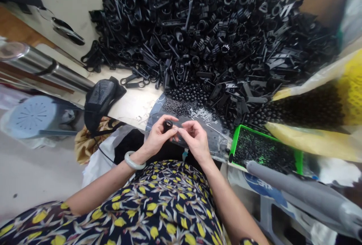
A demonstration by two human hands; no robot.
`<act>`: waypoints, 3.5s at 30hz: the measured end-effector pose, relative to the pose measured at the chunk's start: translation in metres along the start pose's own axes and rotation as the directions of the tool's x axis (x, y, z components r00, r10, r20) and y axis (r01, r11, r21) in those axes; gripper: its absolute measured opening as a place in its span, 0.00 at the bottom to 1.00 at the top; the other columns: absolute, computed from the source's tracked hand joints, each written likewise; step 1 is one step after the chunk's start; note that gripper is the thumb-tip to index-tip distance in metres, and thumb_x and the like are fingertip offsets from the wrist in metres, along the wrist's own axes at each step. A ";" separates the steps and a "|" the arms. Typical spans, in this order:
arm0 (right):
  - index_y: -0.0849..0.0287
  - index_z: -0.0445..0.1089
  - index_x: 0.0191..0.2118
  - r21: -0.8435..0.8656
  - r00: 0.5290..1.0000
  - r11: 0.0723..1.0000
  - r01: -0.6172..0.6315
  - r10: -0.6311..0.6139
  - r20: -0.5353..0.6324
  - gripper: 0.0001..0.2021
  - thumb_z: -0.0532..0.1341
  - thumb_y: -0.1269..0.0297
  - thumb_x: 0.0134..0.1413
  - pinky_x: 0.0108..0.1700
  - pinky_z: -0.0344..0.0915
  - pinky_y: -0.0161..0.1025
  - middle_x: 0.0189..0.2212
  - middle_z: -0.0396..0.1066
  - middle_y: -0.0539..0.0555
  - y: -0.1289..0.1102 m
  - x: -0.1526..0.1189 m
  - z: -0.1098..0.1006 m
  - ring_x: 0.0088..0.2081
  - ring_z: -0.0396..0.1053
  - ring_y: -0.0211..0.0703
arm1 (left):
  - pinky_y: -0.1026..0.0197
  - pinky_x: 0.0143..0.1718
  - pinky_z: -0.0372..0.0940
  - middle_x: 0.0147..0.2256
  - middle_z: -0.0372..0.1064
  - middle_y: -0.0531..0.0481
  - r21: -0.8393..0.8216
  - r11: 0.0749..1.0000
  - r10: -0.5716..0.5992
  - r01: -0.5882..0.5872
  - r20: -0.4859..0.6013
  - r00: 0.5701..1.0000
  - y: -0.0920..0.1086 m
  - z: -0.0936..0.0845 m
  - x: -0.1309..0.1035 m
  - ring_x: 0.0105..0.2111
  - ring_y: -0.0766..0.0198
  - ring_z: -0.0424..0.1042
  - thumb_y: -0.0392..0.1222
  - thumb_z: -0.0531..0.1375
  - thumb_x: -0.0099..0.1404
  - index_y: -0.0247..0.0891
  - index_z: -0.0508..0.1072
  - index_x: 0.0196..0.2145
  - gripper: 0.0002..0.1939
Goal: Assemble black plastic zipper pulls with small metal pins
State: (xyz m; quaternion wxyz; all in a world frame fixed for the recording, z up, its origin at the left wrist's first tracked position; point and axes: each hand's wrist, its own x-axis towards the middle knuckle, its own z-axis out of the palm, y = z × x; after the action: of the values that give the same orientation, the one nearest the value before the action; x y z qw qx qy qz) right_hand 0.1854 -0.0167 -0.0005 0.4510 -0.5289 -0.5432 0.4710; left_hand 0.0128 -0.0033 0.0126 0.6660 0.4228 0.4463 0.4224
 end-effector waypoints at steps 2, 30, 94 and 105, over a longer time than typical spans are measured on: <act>0.55 0.77 0.38 -0.083 0.996 0.995 0.050 -0.056 -0.068 0.06 0.67 0.59 0.63 0.38 0.73 0.39 0.34 0.76 0.52 -0.001 -0.003 0.002 0.34 0.74 0.42 | 0.67 0.27 0.63 0.25 0.72 0.56 -0.015 1.000 -0.003 0.002 -0.070 0.998 -0.002 0.007 0.000 0.25 0.67 0.72 0.45 0.68 0.66 0.40 0.70 0.49 0.17; 0.49 0.79 0.46 -0.375 0.943 0.871 0.319 -0.331 0.033 0.07 0.65 0.64 0.65 0.49 0.70 0.51 0.41 0.75 0.54 -0.005 -0.004 -0.015 0.45 0.72 0.48 | 0.62 0.32 0.72 0.35 0.77 0.51 -0.451 0.861 -0.346 0.236 -0.178 0.921 0.009 0.030 -0.012 0.33 0.62 0.77 0.40 0.70 0.57 0.41 0.67 0.65 0.39; 0.52 0.72 0.42 -0.409 0.896 0.797 0.444 -0.409 0.175 0.07 0.65 0.71 0.60 0.46 0.70 0.50 0.38 0.76 0.52 0.001 0.003 -0.027 0.44 0.73 0.48 | 0.55 0.53 0.65 0.48 0.76 0.44 -0.358 0.855 -0.358 0.375 0.118 0.926 0.015 0.003 -0.024 0.45 0.60 0.76 0.33 0.64 0.63 0.41 0.59 0.63 0.33; 0.51 0.73 0.42 -0.323 0.869 0.807 0.494 -0.458 0.185 0.10 0.65 0.73 0.57 0.53 0.74 0.54 0.36 0.75 0.50 -0.023 -0.001 -0.021 0.40 0.73 0.46 | 0.57 0.50 0.65 0.41 0.75 0.49 0.276 0.957 -0.116 0.086 0.095 0.989 0.023 -0.006 -0.022 0.45 0.59 0.74 0.40 0.60 0.71 0.42 0.66 0.49 0.10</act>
State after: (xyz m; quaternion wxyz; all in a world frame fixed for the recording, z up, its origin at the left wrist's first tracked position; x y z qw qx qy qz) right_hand 0.2029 -0.0165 0.0257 0.4227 -0.4251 -0.7567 0.2607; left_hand -0.0021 -0.0164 0.0382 0.6461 0.5094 0.4835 0.2987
